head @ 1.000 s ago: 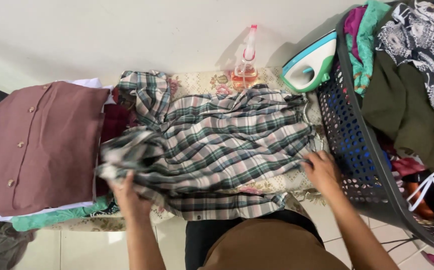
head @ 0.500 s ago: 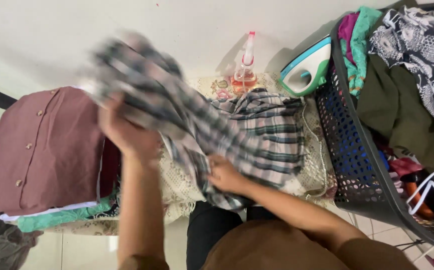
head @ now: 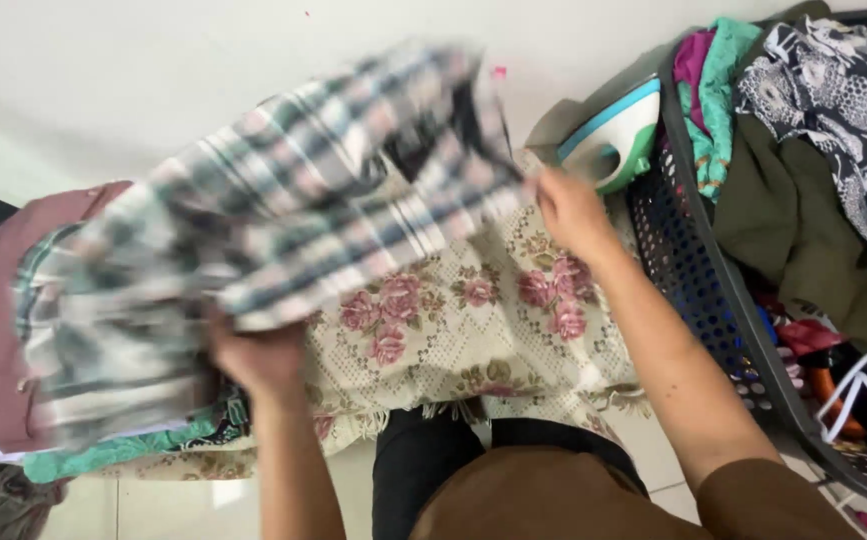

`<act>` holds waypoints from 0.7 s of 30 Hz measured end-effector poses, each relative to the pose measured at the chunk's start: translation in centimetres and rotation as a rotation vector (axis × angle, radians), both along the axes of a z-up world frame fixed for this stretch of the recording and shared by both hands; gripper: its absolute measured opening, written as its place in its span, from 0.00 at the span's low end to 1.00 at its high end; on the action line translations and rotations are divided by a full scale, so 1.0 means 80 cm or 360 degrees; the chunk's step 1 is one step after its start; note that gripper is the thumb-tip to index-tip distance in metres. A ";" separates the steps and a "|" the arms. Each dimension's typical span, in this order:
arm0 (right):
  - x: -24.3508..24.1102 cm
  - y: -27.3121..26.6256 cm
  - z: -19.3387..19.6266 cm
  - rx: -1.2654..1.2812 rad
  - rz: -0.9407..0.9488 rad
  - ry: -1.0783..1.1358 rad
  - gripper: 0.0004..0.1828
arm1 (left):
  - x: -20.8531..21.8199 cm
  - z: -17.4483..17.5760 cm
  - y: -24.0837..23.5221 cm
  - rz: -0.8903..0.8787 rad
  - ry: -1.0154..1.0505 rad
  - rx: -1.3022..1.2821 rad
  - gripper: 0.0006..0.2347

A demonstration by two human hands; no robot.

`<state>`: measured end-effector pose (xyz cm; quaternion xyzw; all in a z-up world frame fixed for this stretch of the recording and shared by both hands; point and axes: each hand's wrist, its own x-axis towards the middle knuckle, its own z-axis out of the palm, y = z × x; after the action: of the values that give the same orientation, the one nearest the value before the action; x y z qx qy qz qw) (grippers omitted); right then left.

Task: The person irons a plaid shirt on a floral-patterned ironing board. They smooth the fabric, spray it with liquid from a bottle, and use a green and white iron to press the body and sleeves. The shirt is repositioned several times during the process.

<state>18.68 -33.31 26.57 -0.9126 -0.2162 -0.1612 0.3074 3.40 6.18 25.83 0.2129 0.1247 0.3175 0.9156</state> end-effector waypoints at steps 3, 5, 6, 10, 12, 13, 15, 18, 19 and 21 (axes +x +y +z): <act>-0.028 -0.045 -0.066 -0.0558 -0.0234 0.0610 0.08 | 0.000 -0.153 0.002 -0.0352 0.0324 -0.0232 0.17; -0.041 -0.089 -0.139 -0.0595 -0.0119 0.0109 0.15 | -0.008 -0.237 0.008 -0.0411 0.0629 -0.0502 0.18; -0.054 -0.090 -0.141 -0.0594 -0.0121 0.0113 0.15 | -0.012 -0.226 0.006 -0.0413 0.0632 -0.0502 0.18; -0.122 -0.037 -0.059 -0.0620 -0.0147 0.0891 0.19 | -0.023 -0.190 0.015 -0.0138 0.0456 -0.0414 0.19; -0.150 -0.028 -0.046 -0.0665 -0.0198 0.1493 0.20 | -0.038 -0.168 0.018 -0.0021 0.0420 -0.0384 0.17; -0.155 -0.045 -0.074 -0.0694 0.0180 0.1590 0.15 | -0.051 -0.152 0.015 -0.0136 0.0601 -0.0261 0.23; -0.160 -0.062 -0.104 -0.0704 0.0559 0.1675 0.13 | -0.071 -0.126 0.010 -0.0259 0.0786 -0.0133 0.29; -0.143 -0.055 -0.106 -0.0318 -0.0116 0.1513 0.13 | -0.095 -0.107 0.013 -0.0640 0.1343 0.0508 0.32; -0.133 -0.050 -0.107 -0.0224 -0.0397 0.1393 0.15 | -0.102 -0.105 0.020 -0.1175 0.1660 0.1088 0.29; -0.117 -0.029 -0.097 -0.0133 -0.0675 0.1267 0.18 | -0.100 -0.082 0.018 -0.1719 0.1935 0.1678 0.26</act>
<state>9.31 -35.65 18.78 -0.9393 0.1041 0.1518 0.2896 -4.60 7.64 19.25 0.7527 0.3038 -0.2951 0.5040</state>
